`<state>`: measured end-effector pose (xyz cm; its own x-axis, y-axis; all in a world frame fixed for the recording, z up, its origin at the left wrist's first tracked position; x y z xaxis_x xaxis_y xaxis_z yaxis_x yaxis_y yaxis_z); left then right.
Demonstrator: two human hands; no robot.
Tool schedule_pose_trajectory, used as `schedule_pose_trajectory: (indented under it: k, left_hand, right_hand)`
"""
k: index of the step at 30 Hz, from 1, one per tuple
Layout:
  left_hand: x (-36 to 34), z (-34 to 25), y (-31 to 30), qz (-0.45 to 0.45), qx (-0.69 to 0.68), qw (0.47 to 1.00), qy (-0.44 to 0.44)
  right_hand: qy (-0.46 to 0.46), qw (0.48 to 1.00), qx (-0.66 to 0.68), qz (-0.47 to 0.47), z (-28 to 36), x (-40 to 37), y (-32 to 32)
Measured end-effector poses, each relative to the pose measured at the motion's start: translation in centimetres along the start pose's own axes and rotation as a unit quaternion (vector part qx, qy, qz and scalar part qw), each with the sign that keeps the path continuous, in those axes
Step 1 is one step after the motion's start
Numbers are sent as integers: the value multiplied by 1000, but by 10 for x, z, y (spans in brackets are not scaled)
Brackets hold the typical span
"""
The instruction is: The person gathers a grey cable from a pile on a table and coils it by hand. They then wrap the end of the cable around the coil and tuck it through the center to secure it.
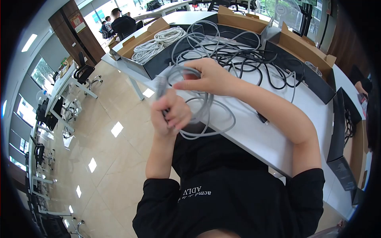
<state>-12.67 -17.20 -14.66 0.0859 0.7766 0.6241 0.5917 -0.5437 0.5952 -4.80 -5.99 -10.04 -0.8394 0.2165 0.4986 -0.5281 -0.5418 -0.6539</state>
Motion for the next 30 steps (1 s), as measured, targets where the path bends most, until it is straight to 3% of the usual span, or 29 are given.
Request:
schedule_pose_trajectory:
  k: [3,6,8,11,12,15,18,21,24,27,28,30]
  left_hand:
    - [-3,-22,1,-26,-45,988,144]
    - [-7,-48,4,10,-86,972,219]
    - [-9,-56,4,9,-90,969,231]
    - [-8,-61,4,34,-121,970,207]
    - [-7,-59,3,47,-137,970,194]
    - [-4,-53,3,94,-221,962,130]
    - [-5,-39,5,124,-295,944,82]
    - [-2,-17,8,159,-269,950,-10]
    - [-1,0,-5,191,-119,969,-105]
    - [-4,-1,-14,-50,170,979,-104]
    - [-7,-2,-14,-178,366,913,-28]
    - [0,-2,-18,-165,483,855,95]
  right_hand:
    - [52,984,147,84,6,-6,3]
    - [62,947,171,263,0,-12,10]
    - [86,896,180,397,2,-20,16]
    - [60,802,82,588,14,-28,4]
    - [55,827,62,555,23,-27,-5]
    - [-20,937,-142,317,22,-15,-29]
    - [-70,970,-212,97,24,-7,-41]
    - [-121,978,-166,32,35,-5,-41]
    - [-149,985,-93,4,44,-8,-34]
    - [-147,989,-32,14,57,-13,-23]
    - [-159,987,-16,-1,60,-14,-14]
    - [-218,975,-46,4,59,-17,4]
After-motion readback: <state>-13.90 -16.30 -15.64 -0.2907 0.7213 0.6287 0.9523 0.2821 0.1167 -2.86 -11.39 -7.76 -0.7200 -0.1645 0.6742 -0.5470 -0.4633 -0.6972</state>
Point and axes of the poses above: each hand's wrist, its own x-axis towards the middle knuckle, its own y-axis out of the palm, z = x × y, the point moved 3 cm from there along x, towards the middle knuckle
